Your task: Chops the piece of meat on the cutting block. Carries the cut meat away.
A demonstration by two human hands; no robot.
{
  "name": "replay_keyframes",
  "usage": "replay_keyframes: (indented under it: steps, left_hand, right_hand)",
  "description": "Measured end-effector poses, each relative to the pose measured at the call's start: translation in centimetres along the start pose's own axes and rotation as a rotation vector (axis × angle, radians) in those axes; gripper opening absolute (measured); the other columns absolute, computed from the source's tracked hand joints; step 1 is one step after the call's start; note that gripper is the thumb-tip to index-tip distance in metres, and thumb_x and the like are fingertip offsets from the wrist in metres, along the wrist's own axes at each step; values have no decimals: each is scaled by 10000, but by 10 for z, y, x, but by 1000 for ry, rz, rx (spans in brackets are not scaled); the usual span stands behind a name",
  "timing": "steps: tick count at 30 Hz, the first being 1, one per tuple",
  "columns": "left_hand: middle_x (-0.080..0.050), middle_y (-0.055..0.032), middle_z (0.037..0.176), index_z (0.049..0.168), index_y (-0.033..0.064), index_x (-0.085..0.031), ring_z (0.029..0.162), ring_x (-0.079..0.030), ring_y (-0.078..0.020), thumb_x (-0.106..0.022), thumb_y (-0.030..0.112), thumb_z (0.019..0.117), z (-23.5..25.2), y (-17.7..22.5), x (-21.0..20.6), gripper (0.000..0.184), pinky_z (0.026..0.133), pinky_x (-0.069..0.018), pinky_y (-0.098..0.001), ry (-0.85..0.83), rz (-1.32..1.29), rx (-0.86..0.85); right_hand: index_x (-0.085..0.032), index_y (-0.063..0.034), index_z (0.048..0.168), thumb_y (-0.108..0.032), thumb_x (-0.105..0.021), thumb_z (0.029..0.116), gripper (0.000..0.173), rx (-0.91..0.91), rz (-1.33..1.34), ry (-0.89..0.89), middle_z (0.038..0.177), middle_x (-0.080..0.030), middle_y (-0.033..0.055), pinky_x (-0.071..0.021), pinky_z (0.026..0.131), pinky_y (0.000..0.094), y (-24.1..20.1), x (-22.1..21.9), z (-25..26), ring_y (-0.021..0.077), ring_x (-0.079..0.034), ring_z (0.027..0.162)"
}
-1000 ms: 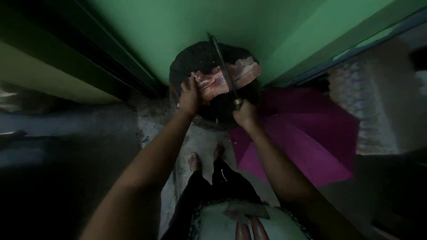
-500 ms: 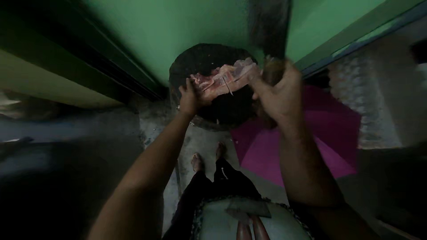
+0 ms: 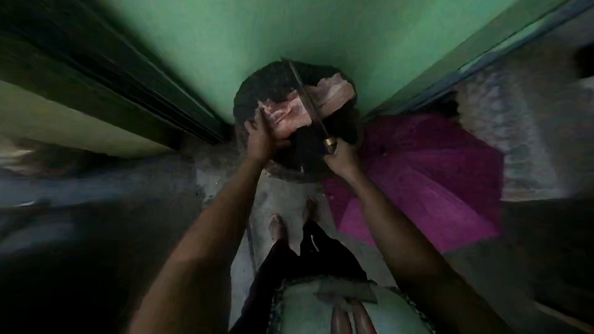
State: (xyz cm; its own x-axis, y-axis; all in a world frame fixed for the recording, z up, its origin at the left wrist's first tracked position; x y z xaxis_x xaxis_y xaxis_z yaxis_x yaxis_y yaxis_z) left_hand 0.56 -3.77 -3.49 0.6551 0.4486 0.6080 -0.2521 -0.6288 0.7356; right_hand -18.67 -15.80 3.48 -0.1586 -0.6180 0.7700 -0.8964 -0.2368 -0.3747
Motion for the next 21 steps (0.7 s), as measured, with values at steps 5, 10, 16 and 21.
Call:
replay_keyframes:
  steps: [5,10,16,21]
  left_hand:
    - [-239,-364,1563,1628,92,-125,1253,-536,-508,-913,332,745,9,-5,-4,1207,983,-529,-562,37,-70,23]
    - [-232,-360,1568,1626,75,-123,1235,-554,-498,-922,315,733,11,-5,-4,1222,968,-542,-547,28,-41,64]
    - [-211,-355,1579,1628,55,-103,1218,-565,-502,-921,263,735,10,-7,-6,1228,955,-547,-565,27,-35,53]
    - [-205,-340,1587,1631,152,-141,1143,-606,-503,-917,298,739,15,-9,5,1191,889,-576,-558,61,14,48]
  right_hand:
    - [-569,-58,1340,-173,-758,903,490,91,217,46,1011,-680,210,-592,693,528,-14,36,-29,321,-691,745]
    - [-584,-18,1279,-255,-752,908,471,481,348,409,893,-670,65,-591,590,335,-75,104,-74,121,-646,623]
    - [-589,18,1241,-172,-732,907,410,312,275,356,962,-681,161,-615,701,450,-68,60,-35,248,-702,760]
    - [-604,-3,1274,-130,-713,906,404,-65,-86,-26,1143,-677,245,-545,878,603,-5,-11,14,403,-678,1054]
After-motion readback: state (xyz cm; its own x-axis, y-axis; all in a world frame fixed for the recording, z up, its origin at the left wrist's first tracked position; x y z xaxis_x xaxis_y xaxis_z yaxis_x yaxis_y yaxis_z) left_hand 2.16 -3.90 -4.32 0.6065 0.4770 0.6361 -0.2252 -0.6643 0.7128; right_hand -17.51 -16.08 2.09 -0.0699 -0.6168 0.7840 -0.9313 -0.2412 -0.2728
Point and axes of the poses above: each hand's wrist, its own z-axis towards the middle knuckle, its own x-axis out of the back of the hand, y = z × x, the point moved 1 cm from there along z, towards the middle knuckle
